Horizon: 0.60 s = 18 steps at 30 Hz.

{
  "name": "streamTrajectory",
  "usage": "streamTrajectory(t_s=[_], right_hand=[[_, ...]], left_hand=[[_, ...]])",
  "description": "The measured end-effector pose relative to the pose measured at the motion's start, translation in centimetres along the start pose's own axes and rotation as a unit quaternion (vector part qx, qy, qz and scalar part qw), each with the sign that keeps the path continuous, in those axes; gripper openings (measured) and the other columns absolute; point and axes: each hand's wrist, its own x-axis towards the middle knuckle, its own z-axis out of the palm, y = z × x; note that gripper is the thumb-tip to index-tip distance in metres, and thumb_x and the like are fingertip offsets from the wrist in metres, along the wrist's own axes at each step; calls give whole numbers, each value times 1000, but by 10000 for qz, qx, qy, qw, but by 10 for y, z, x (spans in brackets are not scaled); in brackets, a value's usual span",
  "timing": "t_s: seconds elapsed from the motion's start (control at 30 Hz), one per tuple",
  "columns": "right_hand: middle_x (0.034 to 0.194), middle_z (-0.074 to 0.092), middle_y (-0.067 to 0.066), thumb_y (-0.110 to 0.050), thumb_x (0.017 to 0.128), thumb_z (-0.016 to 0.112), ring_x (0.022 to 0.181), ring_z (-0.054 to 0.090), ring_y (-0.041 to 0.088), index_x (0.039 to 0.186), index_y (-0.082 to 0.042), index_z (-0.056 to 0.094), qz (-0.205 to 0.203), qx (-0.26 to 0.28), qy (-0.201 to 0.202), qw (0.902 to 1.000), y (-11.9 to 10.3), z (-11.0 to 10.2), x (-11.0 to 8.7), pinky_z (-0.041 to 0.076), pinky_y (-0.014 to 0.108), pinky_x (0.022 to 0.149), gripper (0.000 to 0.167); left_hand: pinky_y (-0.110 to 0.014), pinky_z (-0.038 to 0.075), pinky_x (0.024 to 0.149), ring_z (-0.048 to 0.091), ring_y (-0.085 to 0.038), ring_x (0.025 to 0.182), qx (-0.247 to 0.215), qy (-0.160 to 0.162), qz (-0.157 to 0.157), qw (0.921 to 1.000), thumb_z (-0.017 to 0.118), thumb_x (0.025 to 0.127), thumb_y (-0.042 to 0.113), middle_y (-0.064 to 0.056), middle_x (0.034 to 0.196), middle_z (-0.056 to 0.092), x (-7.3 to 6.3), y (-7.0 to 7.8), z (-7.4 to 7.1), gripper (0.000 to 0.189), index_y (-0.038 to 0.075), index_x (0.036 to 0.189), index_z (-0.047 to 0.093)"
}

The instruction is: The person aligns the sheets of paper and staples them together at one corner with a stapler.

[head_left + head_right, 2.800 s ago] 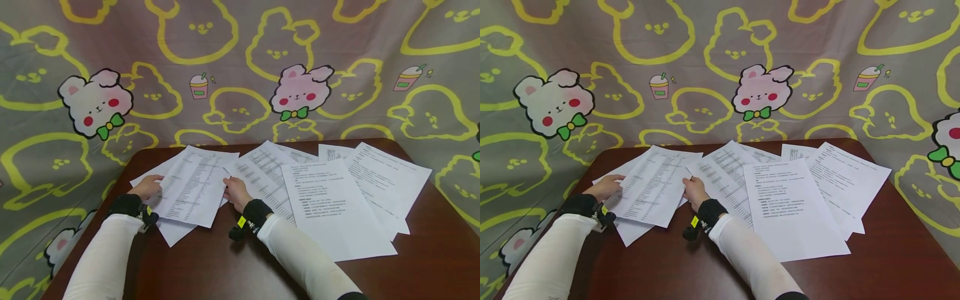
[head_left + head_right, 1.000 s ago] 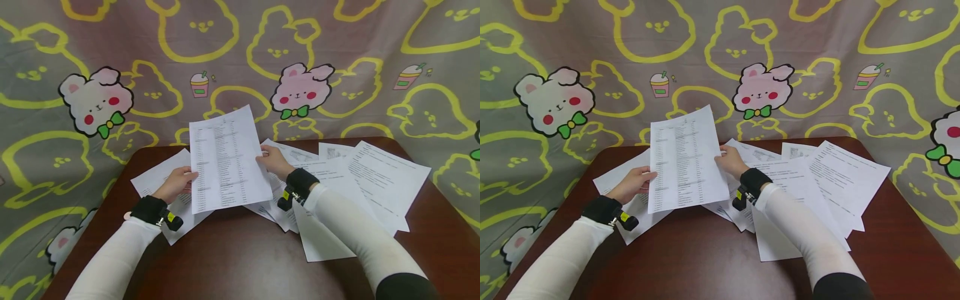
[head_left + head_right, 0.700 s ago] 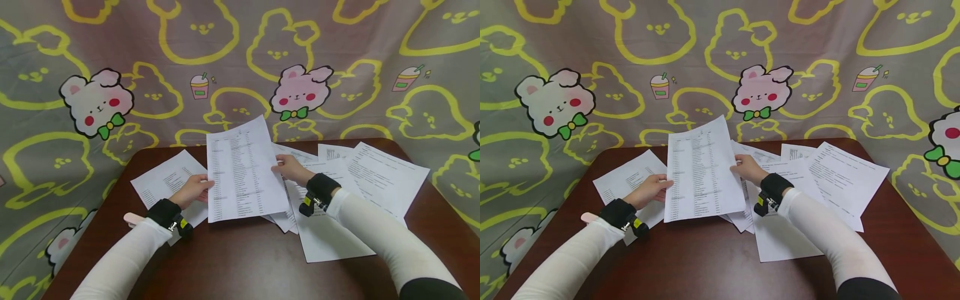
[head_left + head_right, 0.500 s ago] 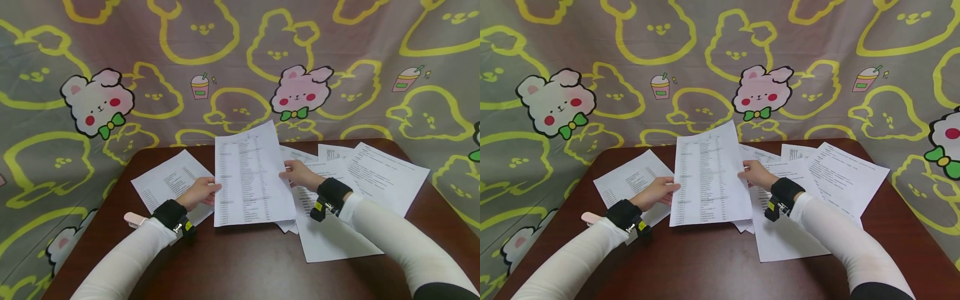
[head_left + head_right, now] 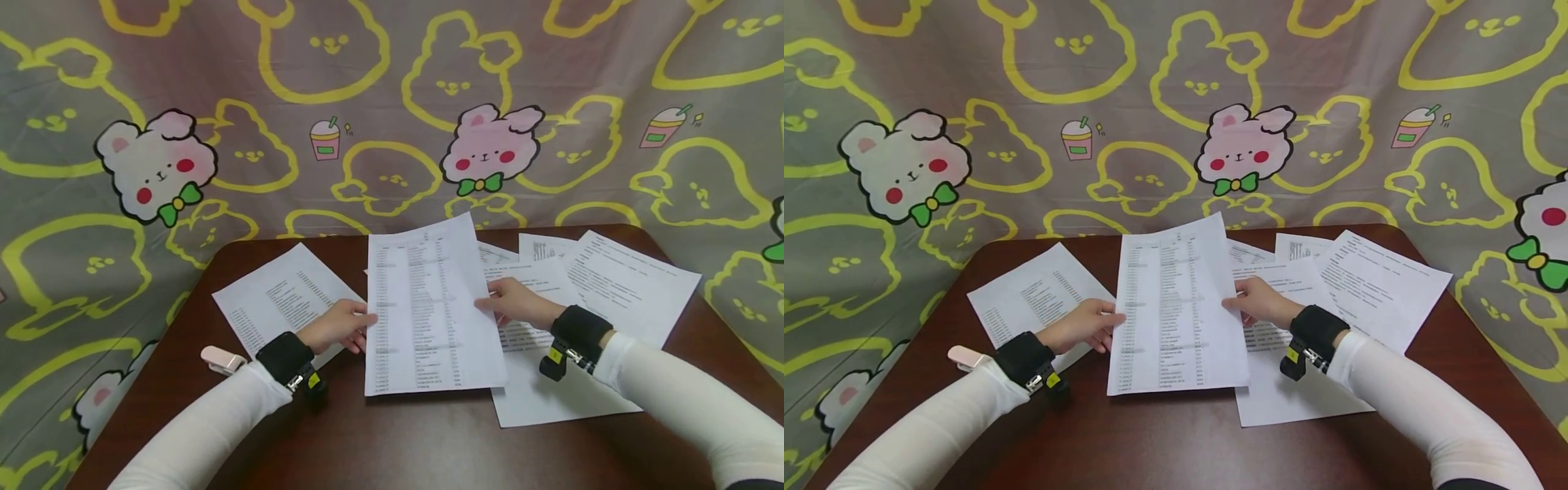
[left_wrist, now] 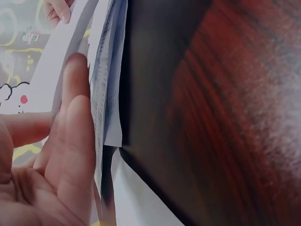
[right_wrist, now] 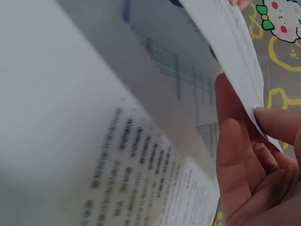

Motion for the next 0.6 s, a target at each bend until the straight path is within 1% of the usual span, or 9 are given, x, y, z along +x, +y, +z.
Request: streamTrajectory(t_s=[0.13,0.27,0.4,0.47,0.6], right_hand=[[84,66,7,-21,96,62,66,59,20,116,1,64,-14,-12,-77,10000,7,1,-6,52,31,63,30],[75,64,4,-22,95,62,62,57,19,105,0,66,51,-136,-129,9998,12,4,-10,49,30,58,24],[74,65,4,-24,94,64,62,58,19,102,0,67,122,-372,-188,9991,14,6,-13,47,29,57,25],[74,66,4,-24,94,65,62,58,18,102,0,68,138,-490,-231,9984,14,7,-15,46,28,56,25],[71,66,5,-21,95,64,57,58,17,101,1,68,137,-577,-385,9975,13,10,-19,40,25,52,23]], left_hand=[[-26,52,52,68,-23,61,89,-304,25,9995,53,101,17,-13,79,70,-3,-2,2,26,-5,111,62],[-26,52,52,69,-24,63,120,-497,-13,9987,53,101,18,-14,79,70,-5,-4,4,26,-5,109,63],[-25,52,52,69,-24,63,239,-623,-130,9977,53,101,18,-13,79,70,-6,-4,5,26,-4,109,65],[-25,52,52,69,-24,63,380,-702,-146,9967,53,101,18,-13,79,70,-7,-3,5,27,-3,110,65],[-26,52,52,70,-24,65,610,-880,-161,9941,53,101,18,-12,79,70,-10,0,5,27,-2,111,67]])
